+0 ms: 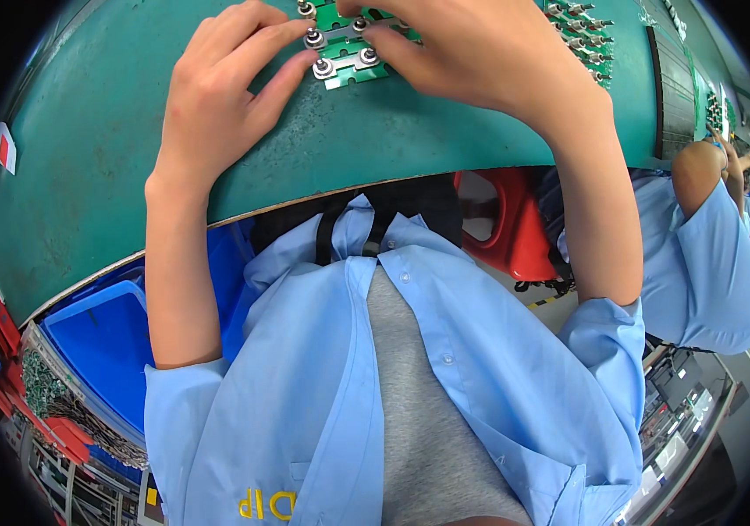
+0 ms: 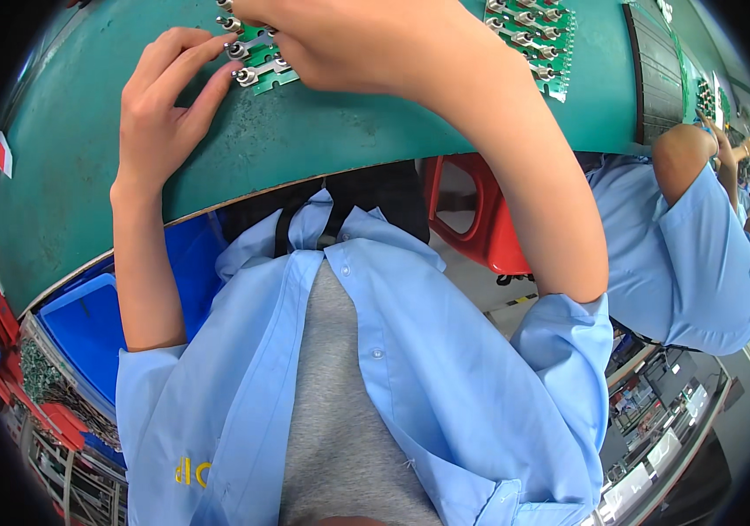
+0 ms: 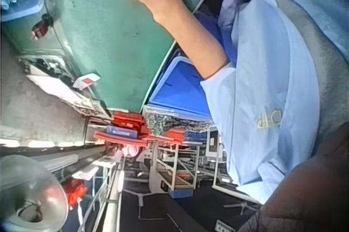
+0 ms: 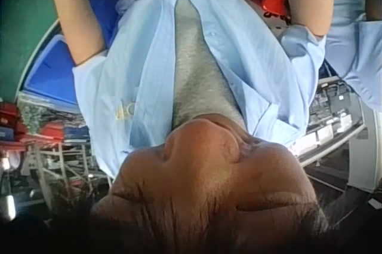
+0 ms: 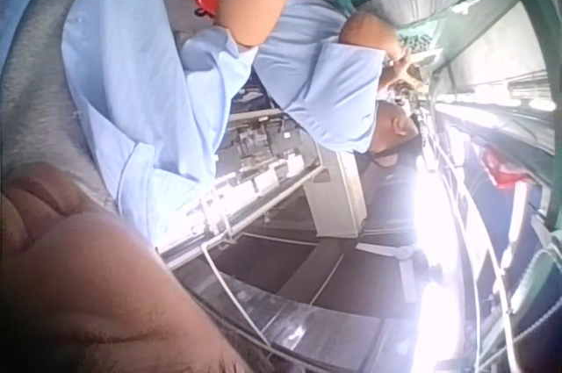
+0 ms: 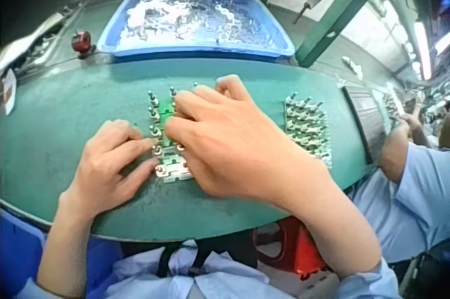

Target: Manually inserting electronic components into printed circuit boards and placing finished boards in a bin.

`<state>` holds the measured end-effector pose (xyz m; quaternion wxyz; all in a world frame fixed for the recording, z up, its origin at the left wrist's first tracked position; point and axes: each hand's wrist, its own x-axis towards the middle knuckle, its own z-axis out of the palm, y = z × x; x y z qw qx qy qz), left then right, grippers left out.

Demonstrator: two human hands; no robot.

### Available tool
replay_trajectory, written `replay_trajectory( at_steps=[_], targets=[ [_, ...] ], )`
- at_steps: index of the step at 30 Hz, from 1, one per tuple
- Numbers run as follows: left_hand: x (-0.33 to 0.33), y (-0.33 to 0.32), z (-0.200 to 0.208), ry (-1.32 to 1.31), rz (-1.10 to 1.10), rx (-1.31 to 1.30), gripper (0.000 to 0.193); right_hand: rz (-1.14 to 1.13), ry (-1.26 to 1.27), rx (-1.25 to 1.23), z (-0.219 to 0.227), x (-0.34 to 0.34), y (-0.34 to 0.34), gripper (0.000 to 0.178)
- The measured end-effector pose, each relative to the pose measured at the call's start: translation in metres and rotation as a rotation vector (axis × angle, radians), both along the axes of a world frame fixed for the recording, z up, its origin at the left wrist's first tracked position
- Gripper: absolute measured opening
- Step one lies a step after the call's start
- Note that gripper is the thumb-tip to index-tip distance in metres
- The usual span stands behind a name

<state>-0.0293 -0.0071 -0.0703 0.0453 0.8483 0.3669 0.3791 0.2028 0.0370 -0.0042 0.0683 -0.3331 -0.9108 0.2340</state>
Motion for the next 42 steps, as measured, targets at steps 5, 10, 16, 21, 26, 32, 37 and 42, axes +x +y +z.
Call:
replay_trajectory(
  at_steps=[5,10,16,21,26,32,37,42],
  targets=[
    [-0.009,0.005,-0.012,-0.079,0.02,-0.004,0.026,0.002,-0.01,-0.029,0.002,-0.002,0.005,0.009],
    [-0.033,0.018,-0.016,0.062,-0.041,-0.066,0.026,0.006,-0.015,-0.06,0.005,-0.006,0.004,0.009],
    [-0.005,0.005,0.013,-0.048,0.01,-0.177,0.016,0.012,-0.027,-0.1,0.004,-0.014,0.006,0.009],
    [-0.022,0.008,-0.013,0.069,0.097,-0.271,0.011,0.015,-0.037,-0.131,0.009,-0.007,0.011,0.009],
    [-0.007,0.015,-0.017,-0.095,0.012,-0.104,0.011,0.01,-0.049,-0.163,0.008,-0.01,0.011,0.009],
    [-0.026,0.008,-0.016,0.221,0.155,-0.266,0.011,0.0,-0.063,-0.206,0.006,-0.004,0.019,0.009],
    [-0.008,0.009,-0.007,-0.122,0.022,-0.199,0.01,-0.004,-0.07,-0.236,0.007,-0.013,0.015,0.01],
    [-0.029,0.008,-0.026,0.058,0.122,-0.294,0.01,-0.015,-0.069,-0.255,0.01,-0.014,0.019,0.01]
  ],
)
